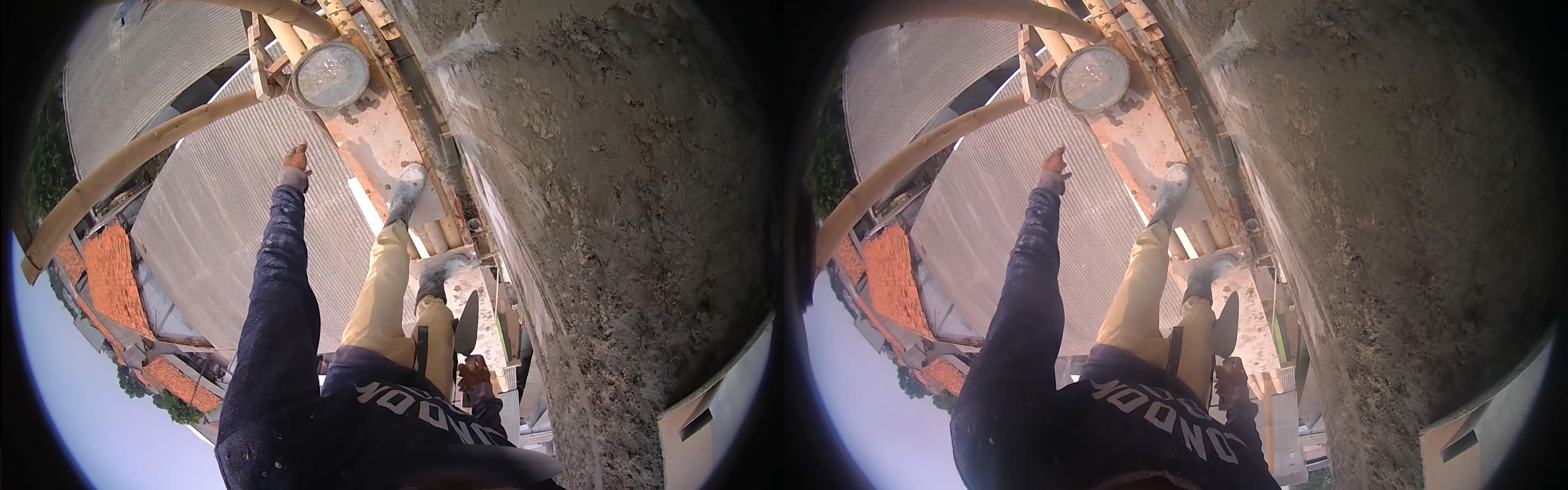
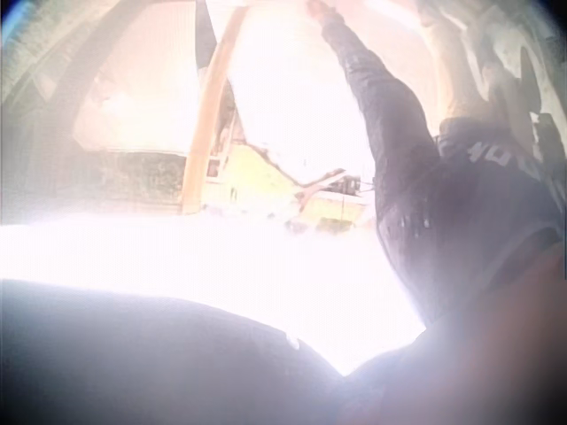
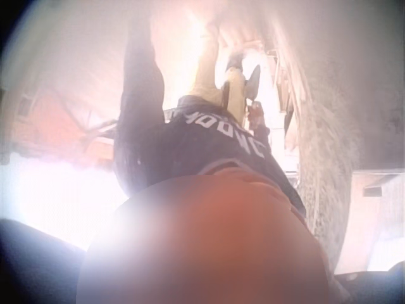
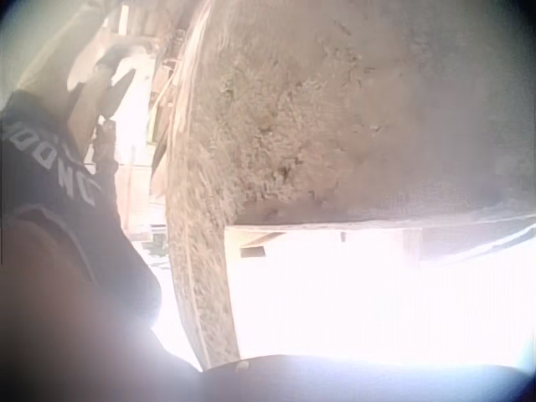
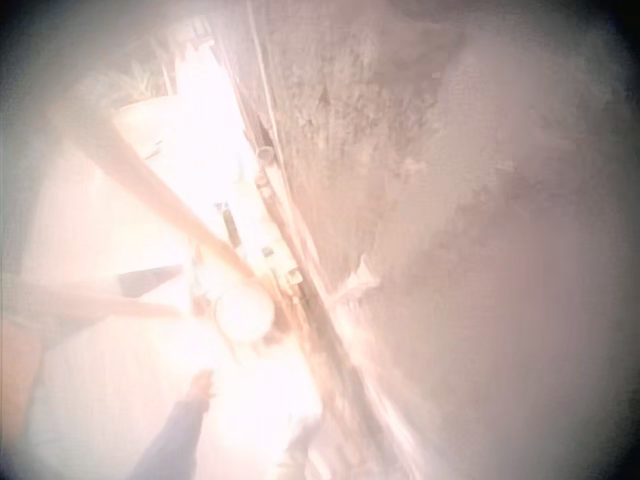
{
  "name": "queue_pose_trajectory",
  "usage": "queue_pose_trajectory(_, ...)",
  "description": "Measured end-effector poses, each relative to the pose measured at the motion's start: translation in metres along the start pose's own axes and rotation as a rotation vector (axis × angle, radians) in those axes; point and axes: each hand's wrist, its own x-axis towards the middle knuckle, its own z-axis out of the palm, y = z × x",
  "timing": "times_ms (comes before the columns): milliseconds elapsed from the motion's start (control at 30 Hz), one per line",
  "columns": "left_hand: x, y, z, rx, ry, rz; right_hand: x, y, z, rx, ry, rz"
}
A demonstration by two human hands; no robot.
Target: The person scoops wet cement from a bucket using a trowel and applies it to a brick wall. They repeatedly transfer cement from the bucket to the wall, smoothing the surface as they work.
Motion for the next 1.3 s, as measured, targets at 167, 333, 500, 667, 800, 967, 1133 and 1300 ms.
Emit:
queue_pose_trajectory(167,0.087,-0.019,0.023,-0.076,0.046,-0.036,0.038,-0.001,0.004,-0.134,-0.019,-0.046)
queue_pose_trajectory(333,0.122,0.006,0.043,-0.195,-0.074,0.096,0.045,-0.046,-0.001,0.135,0.032,0.072)
queue_pose_trajectory(500,0.152,0.042,0.066,-0.335,-0.152,0.211,0.049,-0.066,0.001,-0.098,0.075,-0.321)
queue_pose_trajectory(667,0.166,0.058,0.056,-0.353,-0.084,0.296,0.041,-0.070,0.004,0.257,0.034,0.016)
queue_pose_trajectory(800,0.153,0.089,0.062,-0.490,-0.076,0.464,0.036,-0.080,0.009,0.405,0.100,0.279)
queue_pose_trajectory(967,0.115,0.124,0.085,-0.432,-0.054,0.428,0.032,-0.087,0.019,0.398,0.128,0.122)
queue_pose_trajectory(1133,0.111,0.122,0.111,-0.341,-0.045,0.384,0.019,-0.089,0.024,-0.046,0.286,-0.346)
queue_pose_trajectory(1300,0.128,0.093,0.103,-0.072,0.002,0.555,0.010,-0.079,0.023,0.216,0.211,0.038)
